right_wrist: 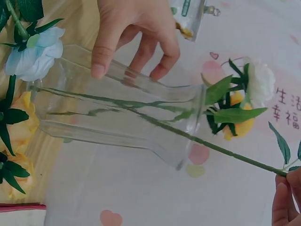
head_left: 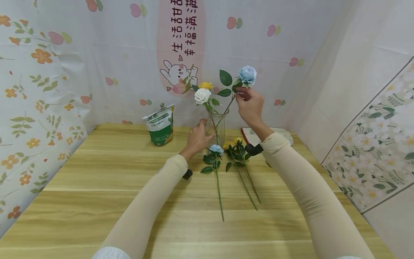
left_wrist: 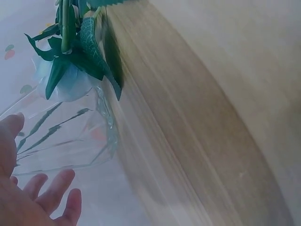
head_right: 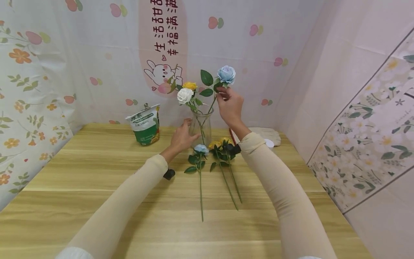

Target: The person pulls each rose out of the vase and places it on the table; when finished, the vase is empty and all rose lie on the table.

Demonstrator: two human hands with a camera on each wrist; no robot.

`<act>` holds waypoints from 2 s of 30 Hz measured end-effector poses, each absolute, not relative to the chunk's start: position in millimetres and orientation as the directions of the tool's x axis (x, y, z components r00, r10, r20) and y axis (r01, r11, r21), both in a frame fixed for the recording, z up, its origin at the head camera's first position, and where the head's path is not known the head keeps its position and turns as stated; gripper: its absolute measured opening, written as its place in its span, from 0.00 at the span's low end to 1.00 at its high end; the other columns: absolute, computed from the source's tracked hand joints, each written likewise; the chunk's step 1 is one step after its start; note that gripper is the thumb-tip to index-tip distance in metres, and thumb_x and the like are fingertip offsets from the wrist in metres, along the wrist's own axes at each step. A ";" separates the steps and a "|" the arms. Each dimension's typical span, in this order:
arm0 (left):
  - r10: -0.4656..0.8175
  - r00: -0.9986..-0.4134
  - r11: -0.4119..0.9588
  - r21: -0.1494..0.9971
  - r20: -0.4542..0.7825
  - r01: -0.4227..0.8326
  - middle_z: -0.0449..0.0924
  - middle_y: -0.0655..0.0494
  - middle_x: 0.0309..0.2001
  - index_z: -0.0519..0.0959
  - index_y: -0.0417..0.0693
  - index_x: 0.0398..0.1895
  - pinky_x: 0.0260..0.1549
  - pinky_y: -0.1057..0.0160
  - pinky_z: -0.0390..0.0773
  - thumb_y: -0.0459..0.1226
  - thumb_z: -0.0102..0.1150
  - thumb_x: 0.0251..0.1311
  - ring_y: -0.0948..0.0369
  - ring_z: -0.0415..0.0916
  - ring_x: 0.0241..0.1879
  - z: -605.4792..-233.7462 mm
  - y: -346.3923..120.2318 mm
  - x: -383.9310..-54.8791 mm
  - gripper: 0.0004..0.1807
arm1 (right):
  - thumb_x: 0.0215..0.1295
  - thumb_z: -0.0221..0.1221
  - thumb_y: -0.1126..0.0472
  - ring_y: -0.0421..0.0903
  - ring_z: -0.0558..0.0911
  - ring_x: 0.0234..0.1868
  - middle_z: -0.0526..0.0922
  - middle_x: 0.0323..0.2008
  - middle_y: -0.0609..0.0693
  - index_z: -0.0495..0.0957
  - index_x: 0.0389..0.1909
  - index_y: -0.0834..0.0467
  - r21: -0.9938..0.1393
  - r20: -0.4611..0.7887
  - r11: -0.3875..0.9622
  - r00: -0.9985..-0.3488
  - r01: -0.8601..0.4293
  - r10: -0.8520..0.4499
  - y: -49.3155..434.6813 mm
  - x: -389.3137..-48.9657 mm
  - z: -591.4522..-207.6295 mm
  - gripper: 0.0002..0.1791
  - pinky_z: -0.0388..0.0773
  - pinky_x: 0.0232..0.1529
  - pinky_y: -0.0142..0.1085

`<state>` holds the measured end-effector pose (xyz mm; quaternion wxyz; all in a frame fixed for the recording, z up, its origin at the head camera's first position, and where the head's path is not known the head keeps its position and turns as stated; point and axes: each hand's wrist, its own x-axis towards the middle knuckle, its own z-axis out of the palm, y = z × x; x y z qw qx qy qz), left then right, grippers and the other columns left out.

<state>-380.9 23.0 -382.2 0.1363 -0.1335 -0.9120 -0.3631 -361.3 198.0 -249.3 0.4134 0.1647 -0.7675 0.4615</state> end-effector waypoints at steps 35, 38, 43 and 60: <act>0.374 -0.849 0.369 0.780 0.374 0.506 0.53 0.45 0.77 0.52 0.52 0.77 0.57 0.42 0.73 0.46 0.64 0.65 0.44 0.65 0.68 -310.2 -32.3 -303.0 0.43 | 0.61 0.64 0.72 0.55 0.86 0.35 0.88 0.37 0.57 0.85 0.36 0.69 -0.208 0.977 0.486 -0.206 -0.849 0.058 201.5 -300.6 -208.3 0.05 0.78 0.37 0.24; 0.349 -0.839 0.338 0.779 0.418 0.529 0.53 0.47 0.77 0.53 0.55 0.77 0.55 0.41 0.74 0.47 0.66 0.63 0.45 0.65 0.68 -303.8 -40.4 -290.4 0.44 | 0.58 0.65 0.75 0.56 0.85 0.32 0.87 0.35 0.59 0.85 0.34 0.70 -0.133 0.991 0.484 -0.125 -0.865 0.050 201.5 -293.9 -208.3 0.04 0.78 0.37 0.24; 0.343 -0.821 0.205 0.817 0.456 0.539 0.54 0.53 0.77 0.54 0.57 0.77 0.58 0.41 0.71 0.45 0.65 0.64 0.50 0.66 0.68 -302.3 -53.8 -267.3 0.42 | 0.54 0.66 0.76 0.51 0.84 0.28 0.86 0.31 0.61 0.84 0.30 0.70 -0.051 0.998 0.444 -0.032 -0.894 0.048 200.4 -282.5 -213.6 0.03 0.79 0.34 0.26; 0.356 -0.796 0.228 0.781 0.489 0.582 0.53 0.56 0.77 0.52 0.55 0.78 0.62 0.37 0.64 0.41 0.68 0.62 0.51 0.64 0.69 -309.8 -74.0 -237.4 0.46 | 0.52 0.61 0.80 0.38 0.85 0.31 0.85 0.29 0.65 0.85 0.34 0.73 -0.206 0.978 0.260 -0.203 -0.943 0.039 183.4 -260.8 -256.3 0.09 0.76 0.23 0.24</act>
